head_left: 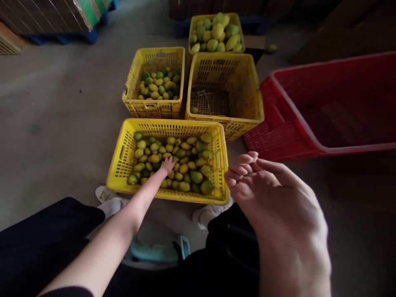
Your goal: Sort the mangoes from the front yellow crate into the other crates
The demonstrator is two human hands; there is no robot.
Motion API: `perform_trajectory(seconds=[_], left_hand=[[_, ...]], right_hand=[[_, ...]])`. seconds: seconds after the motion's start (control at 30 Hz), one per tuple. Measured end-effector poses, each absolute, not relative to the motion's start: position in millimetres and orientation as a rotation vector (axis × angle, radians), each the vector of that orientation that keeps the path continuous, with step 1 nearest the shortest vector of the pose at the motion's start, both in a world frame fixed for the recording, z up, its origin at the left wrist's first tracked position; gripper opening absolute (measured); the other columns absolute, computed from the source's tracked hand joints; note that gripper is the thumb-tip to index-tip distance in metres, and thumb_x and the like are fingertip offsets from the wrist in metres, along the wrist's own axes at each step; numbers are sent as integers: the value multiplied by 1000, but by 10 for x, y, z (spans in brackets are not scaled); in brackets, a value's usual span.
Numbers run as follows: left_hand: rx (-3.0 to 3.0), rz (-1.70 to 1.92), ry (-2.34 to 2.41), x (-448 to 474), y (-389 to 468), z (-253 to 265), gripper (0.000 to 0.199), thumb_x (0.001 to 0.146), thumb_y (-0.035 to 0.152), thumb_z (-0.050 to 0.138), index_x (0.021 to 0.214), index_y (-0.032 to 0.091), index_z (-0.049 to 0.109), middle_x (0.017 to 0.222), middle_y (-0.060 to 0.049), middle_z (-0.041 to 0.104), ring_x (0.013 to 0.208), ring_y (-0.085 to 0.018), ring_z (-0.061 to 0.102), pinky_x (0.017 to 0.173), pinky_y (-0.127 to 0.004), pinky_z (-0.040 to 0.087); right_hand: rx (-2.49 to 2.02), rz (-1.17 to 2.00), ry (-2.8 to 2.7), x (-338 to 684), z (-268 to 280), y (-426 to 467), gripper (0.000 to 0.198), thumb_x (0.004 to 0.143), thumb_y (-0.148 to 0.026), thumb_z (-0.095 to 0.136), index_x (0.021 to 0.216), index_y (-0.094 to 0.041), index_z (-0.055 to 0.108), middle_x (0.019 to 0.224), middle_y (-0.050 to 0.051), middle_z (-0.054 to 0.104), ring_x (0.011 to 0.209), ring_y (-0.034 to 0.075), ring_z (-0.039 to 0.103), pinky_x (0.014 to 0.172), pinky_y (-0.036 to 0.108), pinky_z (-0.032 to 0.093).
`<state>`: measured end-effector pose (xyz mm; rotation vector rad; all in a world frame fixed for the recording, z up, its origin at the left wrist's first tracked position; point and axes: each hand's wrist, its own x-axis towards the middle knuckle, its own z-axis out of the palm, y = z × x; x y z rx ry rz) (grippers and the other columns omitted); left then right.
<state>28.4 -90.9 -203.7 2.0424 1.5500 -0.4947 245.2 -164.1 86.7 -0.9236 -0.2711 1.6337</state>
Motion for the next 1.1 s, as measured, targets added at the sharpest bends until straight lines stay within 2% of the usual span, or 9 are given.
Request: perform_trajectory(seconds=[0.2,0.37,0.43,0.53,0.63,0.7,0.87,1.0,1.1], left_hand=[[1938,-368,1535,197,-792,-1977,53,70,18,75,122,17,64,141,-20,51,131,-39,44,107,-49,38],[1742,74,1559,178,-725,-1405,37,87,36,61,121,22,64,125,-9,65,115,-23,60,101,-34,46],[1649,453,1363,254,-720,-961,36,85,35,64,118,20,65,123,-8,67,113,-21,61,98,-32,48],[1687,672,995,425,-721,-218,49,83,43,68,127,23,61,132,-8,61,115,-25,60,94,-37,50],[1717,687,961,574,-710,311,49,89,49,55,133,26,56,136,-5,57,127,-32,52,93,-44,50],[1726,690,1003,625,-689,430,48,95,51,41,133,26,55,136,-3,57,132,-33,47,93,-46,49],[1720,665,1120,602,-777,-68,39,98,43,42,123,20,62,126,-6,65,123,-26,56,102,-40,45],[1558,99,1464,601,-1040,-850,24,90,29,55,104,16,69,119,-11,69,118,-27,60,105,-36,42],[1450,-91,1544,707,-1089,-1301,29,81,23,65,109,16,66,125,-16,65,126,-36,53,108,-45,38]], right_hand=[[-1017,1603,-154,2500,1007,-1699,13,79,-15,56,78,-26,63,81,2,63,71,15,59,62,32,56],[-998,1634,-118,2576,1054,-1734,16,75,-13,54,81,-26,62,88,5,65,83,19,65,68,34,59],[-1045,1565,-69,2574,1087,-1747,18,73,-14,52,84,-24,63,100,8,66,95,23,67,72,38,60],[-1118,1503,-67,2495,1133,-1757,15,75,-23,53,87,-24,62,108,10,65,103,29,66,72,46,61],[-1050,1619,-58,2358,1166,-1760,23,83,-41,54,94,-24,63,98,8,67,92,26,67,68,47,61],[-1015,1690,-20,2295,1180,-1766,28,86,-46,51,94,-22,63,89,6,67,79,22,66,58,39,60],[-985,1673,-87,2391,1187,-1817,13,86,-35,54,87,-25,62,78,2,65,60,15,57,37,22,41],[-933,1580,-148,2556,1172,-1865,11,85,-33,55,81,-25,61,77,2,64,61,14,57,38,21,41],[-884,1570,-154,2634,1130,-1887,8,84,-32,57,81,-26,61,80,2,64,64,15,60,41,24,45]])
